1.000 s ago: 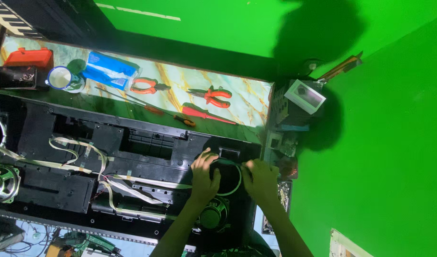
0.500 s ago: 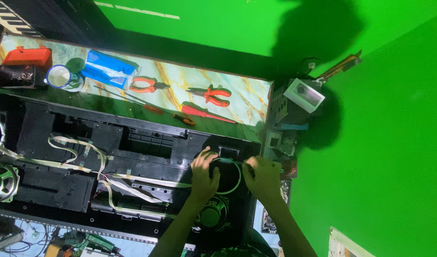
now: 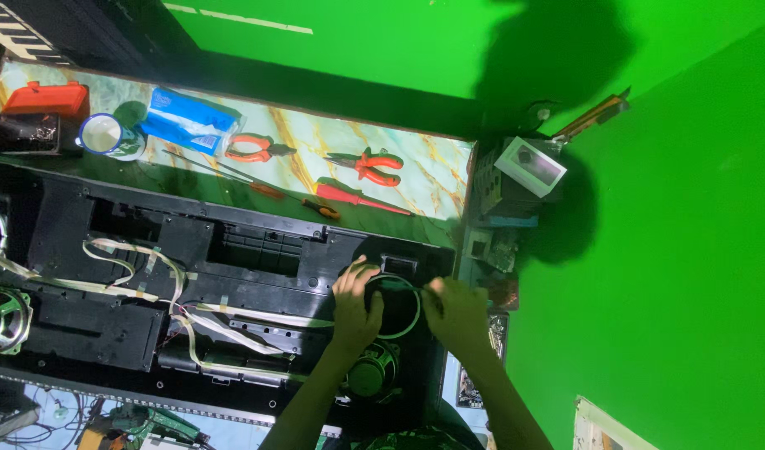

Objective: The person holds, adjusts, and works on internal electronic circular speaker housings and wire bundles inside an opened black plastic sound bar casing, using a precision tool by hand.

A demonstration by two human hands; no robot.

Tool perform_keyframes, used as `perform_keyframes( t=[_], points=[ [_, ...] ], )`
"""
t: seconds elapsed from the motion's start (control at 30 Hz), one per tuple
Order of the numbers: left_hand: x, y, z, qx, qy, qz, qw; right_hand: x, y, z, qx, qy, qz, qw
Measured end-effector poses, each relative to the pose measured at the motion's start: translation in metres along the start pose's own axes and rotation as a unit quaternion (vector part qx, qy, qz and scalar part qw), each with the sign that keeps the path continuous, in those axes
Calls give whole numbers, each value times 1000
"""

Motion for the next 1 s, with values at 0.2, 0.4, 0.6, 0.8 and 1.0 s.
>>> perform_keyframes(
  t=[0.2,0.4,0.6,0.8,1.0],
  points=[
    [1,-1,1,-9,5,3,1000,7,-6,-6,24,-149,48,987],
    [2,-1,1,0,10,-6,1000,21,11,-6,6,-17,77,997],
    [0,-1,0,2,-1,-3,1000,12,2,-16,58,7,64,996],
    [-2,1,-2,8,5,-1,1000,19,-2,-4,-5,-11,2,1000],
    [-2,1,-4,11,9,-8,1000,45,5,-7,47,-15,4,999]
  ],
)
Point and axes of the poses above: each hand's wrist, its own y-axis away from the middle knuckle, its own x-axis out of the back of the hand, z = x × y, the point moved 2 cm from there along -y, towards the middle knuckle
